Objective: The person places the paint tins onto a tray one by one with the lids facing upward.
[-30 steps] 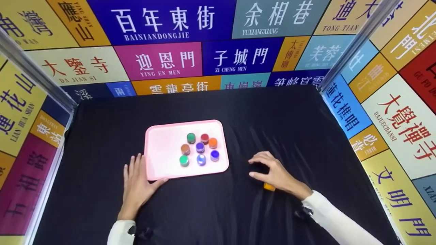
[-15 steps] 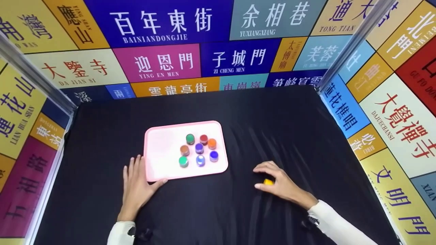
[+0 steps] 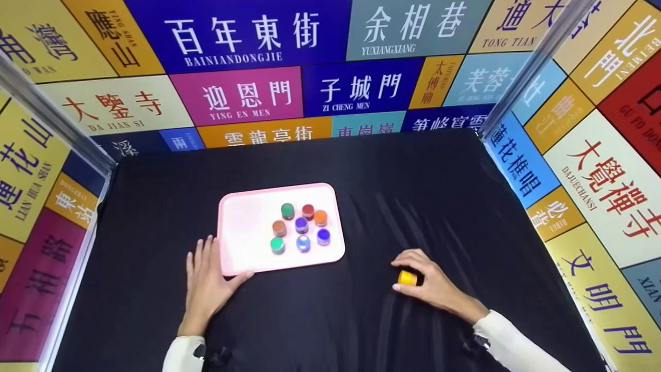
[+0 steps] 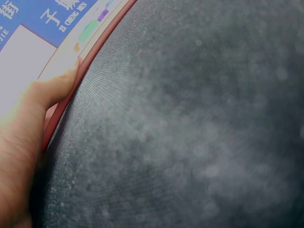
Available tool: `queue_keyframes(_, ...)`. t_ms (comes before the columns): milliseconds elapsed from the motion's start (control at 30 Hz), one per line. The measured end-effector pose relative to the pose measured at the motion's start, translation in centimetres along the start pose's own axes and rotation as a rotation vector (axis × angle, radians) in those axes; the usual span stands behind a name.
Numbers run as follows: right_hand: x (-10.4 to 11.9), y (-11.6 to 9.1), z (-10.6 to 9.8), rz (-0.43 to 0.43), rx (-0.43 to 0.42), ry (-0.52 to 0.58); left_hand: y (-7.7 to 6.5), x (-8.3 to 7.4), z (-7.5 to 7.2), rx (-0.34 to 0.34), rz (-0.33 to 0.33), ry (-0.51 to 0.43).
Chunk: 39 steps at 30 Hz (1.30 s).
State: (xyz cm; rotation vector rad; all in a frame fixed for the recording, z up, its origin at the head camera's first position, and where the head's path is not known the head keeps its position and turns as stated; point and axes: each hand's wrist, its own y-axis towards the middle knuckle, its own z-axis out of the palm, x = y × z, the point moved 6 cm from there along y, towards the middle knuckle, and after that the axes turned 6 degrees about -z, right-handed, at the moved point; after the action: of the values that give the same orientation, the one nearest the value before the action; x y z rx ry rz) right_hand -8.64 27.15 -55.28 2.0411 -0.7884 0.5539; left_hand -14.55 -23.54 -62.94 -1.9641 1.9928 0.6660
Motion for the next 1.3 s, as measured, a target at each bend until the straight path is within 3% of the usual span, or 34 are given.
queue_keyframes(400, -0.6, -0.6, -0.8, -0.002, -0.008, 0.006, -0.1, 0.0, -0.2, -0.007, -0.002, -0.003)
queue_keyframes(833, -4.6, -3.2, -0.3, -0.097, 0.018, -0.039, -0.2, 0.3, -0.2, -0.033, 0.015, -0.004)
queue_keyframes(1133, -4.2, -3.7, -0.4, -0.078, 0.009, -0.032, -0.1, 0.1, -0.1, -0.012, 0.008, 0.002)
queue_keyframes(1300, -3.0, -3.4, -0.7, -0.08, -0.009, -0.035, 0.0, 0.0, 0.0, 0.006, 0.0, 0.005)
